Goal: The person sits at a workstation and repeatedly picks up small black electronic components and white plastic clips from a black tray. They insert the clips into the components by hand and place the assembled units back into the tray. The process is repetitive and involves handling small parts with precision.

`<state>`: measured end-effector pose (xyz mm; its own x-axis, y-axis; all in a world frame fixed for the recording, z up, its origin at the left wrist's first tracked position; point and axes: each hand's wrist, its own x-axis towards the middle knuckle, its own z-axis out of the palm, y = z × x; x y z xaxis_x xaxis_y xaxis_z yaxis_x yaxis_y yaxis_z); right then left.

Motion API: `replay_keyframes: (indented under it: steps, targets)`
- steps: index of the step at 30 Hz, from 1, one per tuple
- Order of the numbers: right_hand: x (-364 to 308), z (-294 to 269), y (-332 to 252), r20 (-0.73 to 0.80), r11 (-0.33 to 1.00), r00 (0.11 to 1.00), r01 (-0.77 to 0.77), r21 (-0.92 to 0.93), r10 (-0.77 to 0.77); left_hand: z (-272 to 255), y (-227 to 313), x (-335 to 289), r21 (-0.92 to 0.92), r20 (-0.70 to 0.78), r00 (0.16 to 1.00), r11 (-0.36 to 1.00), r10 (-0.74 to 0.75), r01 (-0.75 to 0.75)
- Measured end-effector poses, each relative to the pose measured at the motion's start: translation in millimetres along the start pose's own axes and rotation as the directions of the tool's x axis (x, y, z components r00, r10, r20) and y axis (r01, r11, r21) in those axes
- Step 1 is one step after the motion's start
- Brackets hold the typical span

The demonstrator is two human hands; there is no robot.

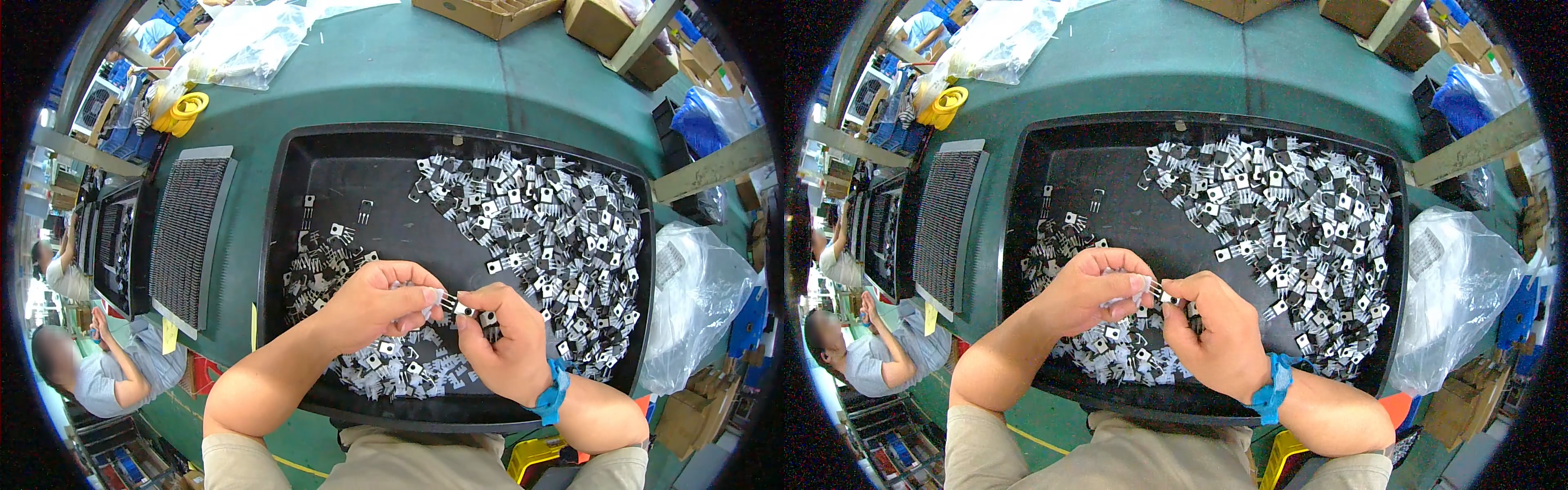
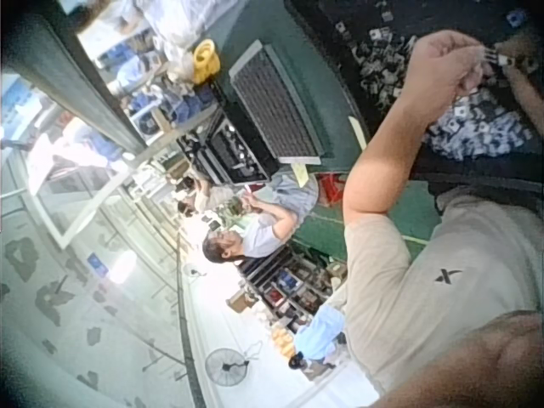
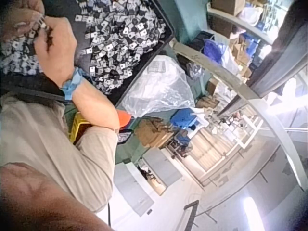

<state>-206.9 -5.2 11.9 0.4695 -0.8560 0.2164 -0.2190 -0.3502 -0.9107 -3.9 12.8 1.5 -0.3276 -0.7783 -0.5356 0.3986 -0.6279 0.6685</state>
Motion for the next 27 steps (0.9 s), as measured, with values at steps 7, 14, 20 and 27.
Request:
replay_keyframes:
  steps: [7,14,20,27]
  targets:
    - [0.5,-0.6,-1.4,-0.002,1.000,1.000,0.011,0.000,-0.011,1.8,2.7,-0.9,0.006,-0.005,1.000,1.000,-0.004,0.004]
    - [-0.3,1.3,2.5,0.002,1.000,1.000,0.023,0.011,-0.023,1.2,1.7,-1.0,0.000,-0.003,1.000,1.000,-0.020,0.020]
    - [2.0,-0.4,0.8,0.051,1.000,0.999,0.002,0.017,-0.003,0.7,0.4,-1.0,0.060,-0.002,1.000,0.998,-0.028,0.028]
    - [2.6,0.0,6.9,0.024,0.996,0.997,-0.068,0.055,0.067,4.8,1.1,-1.9,0.173,0.007,0.999,0.984,-0.034,0.033]
